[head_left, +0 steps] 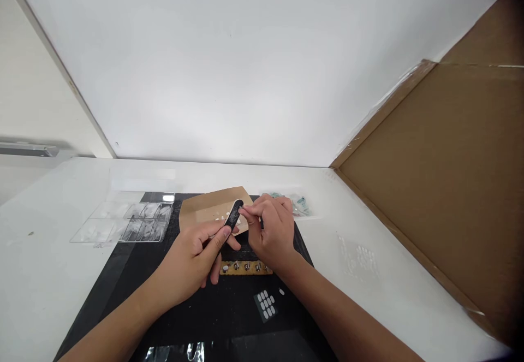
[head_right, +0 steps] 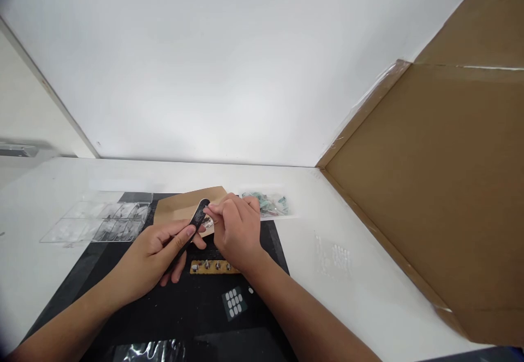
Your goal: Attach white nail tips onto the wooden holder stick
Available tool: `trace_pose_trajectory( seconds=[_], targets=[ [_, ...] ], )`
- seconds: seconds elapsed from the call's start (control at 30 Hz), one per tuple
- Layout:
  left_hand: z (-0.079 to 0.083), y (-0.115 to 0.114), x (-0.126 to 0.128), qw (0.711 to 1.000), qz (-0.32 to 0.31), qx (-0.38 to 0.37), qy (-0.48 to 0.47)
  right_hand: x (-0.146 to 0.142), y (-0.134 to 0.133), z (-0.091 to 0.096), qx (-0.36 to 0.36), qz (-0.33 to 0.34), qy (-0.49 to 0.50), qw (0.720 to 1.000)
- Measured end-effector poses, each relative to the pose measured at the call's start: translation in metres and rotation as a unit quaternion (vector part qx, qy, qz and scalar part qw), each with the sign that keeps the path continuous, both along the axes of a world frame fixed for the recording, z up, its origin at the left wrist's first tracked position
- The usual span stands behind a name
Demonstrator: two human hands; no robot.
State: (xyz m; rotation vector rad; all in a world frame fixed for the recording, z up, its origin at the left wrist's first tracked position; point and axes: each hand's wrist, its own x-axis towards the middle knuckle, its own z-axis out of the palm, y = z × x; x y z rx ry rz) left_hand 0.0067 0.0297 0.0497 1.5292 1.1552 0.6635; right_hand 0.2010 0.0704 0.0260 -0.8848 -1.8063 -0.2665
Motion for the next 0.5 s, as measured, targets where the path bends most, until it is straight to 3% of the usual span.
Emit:
trace_pose_trajectory(
  seconds=[0.17, 0.27, 0.5],
  targets=[
    [-0.0015, -0.0001, -0.0035, 1.000, 0.009, 0.004, 0.011, -0.0022, 0.0008, -0.0003, 0.003, 0.009, -0.083, 0.997],
    [-0.0007, 0.0003, -0.0048, 1.000, 0.010, 0.020, 0.008, -0.0031, 0.0008, 0.0018, 0.002, -0.019, -0.073, 0.997],
    [0.0028, 0.0004, -0.0036, 0.998, 0.003, 0.052, 0.021, -0.0028, 0.0011, 0.0063, -0.014, -0.013, -0.077, 0.997]
  ],
)
